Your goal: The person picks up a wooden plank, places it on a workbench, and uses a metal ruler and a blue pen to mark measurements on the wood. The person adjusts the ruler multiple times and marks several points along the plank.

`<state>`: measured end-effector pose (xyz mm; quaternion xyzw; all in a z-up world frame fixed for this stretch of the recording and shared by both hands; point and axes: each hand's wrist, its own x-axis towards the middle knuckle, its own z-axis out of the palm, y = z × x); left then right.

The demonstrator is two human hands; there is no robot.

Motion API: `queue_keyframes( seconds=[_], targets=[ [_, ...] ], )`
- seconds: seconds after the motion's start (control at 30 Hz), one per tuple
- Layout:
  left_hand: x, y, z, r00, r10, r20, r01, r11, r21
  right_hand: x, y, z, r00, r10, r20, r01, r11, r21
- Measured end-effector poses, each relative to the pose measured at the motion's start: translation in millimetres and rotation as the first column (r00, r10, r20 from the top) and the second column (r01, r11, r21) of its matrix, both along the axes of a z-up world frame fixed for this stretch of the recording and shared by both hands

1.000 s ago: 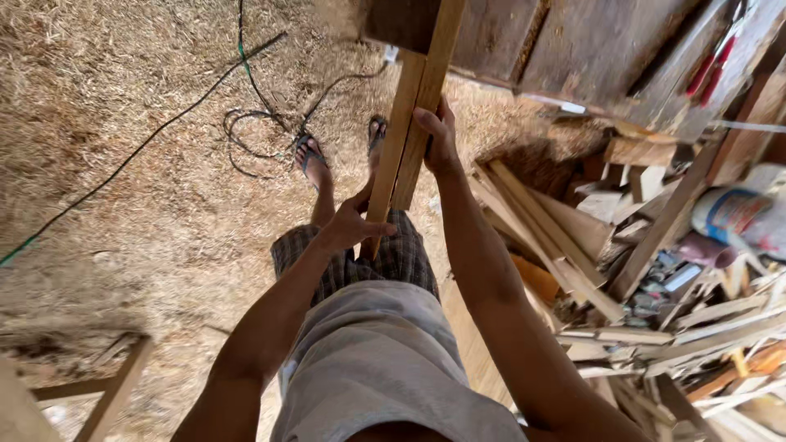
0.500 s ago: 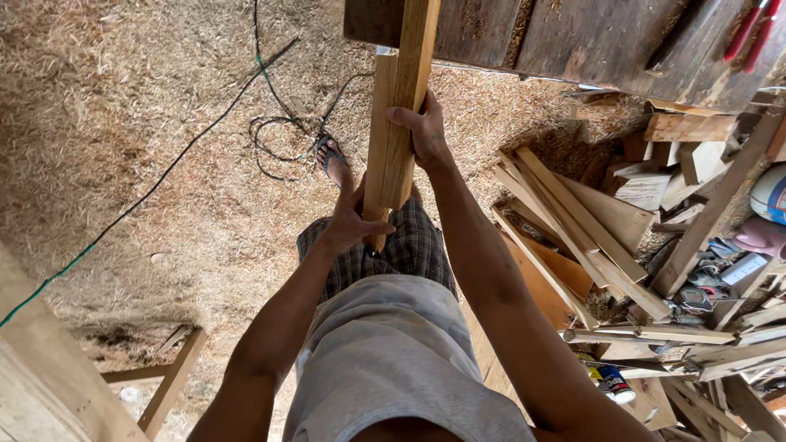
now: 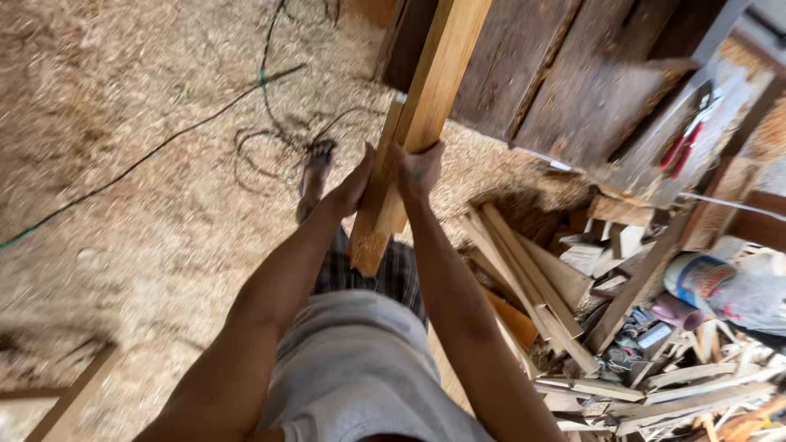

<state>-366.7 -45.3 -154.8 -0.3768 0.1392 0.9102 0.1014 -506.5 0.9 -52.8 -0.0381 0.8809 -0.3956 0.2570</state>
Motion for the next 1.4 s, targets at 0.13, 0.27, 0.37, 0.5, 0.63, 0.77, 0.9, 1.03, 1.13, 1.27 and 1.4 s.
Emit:
queue_keyframes(
  seconds=[0.13,0.27,0.37,0.5,0.63,0.77,0.9,1.03,1.13,1.27,1.4],
  targets=[
    [-6,8,-2,0.999,0.019,-0.036,-0.019,1.000,-0.006,17,-7,6,0.997,0.017,-0.079,0.003,0.970,0.242],
    [-23,0,-9,0.998,-0.008,-0.055,0.007,1.000,-0.017,13,-31,15,0.959,0.097,-0.265,-0.021,0.961,0.275],
    [-12,3,-4,0.998,-0.065,-0.008,0.065,0.998,-0.002,26,-33,22,0.961,0.115,-0.252,0.012,0.893,0.451],
    [-22,-9,0,0.989,-0.149,0.002,0.149,0.989,0.009,23,-44,15,0.990,0.046,-0.136,0.047,0.791,0.610],
    [-26,-7,-1,0.977,-0.215,-0.009,0.215,0.976,0.021,27,-41,10,0.980,-0.023,-0.199,0.055,0.986,0.159],
    [-29,-10,-7,0.984,-0.167,-0.057,0.167,0.986,-0.011,21,-49,16,0.981,0.012,-0.194,0.080,0.886,0.457],
    [-18,-1,3,0.980,-0.175,-0.094,0.184,0.979,0.093,26,-43,27,0.973,0.082,-0.216,0.063,0.804,0.591],
    [-25,-21,13,0.970,-0.241,-0.006,0.241,0.970,0.005,22,-54,25,0.971,0.048,-0.233,0.087,0.840,0.536],
    [-21,-11,19,0.962,-0.271,0.019,0.269,0.961,0.070,27,-46,25,0.982,0.025,-0.185,0.090,0.807,0.584],
    [-29,-7,9,0.986,-0.143,-0.090,0.156,0.974,0.161,23,-50,22,0.983,0.017,-0.185,0.098,0.796,0.598],
    [-33,-2,1,0.983,-0.039,-0.178,0.081,0.969,0.234,24,-51,24,0.980,0.035,-0.195,0.095,0.780,0.618]
  ],
)
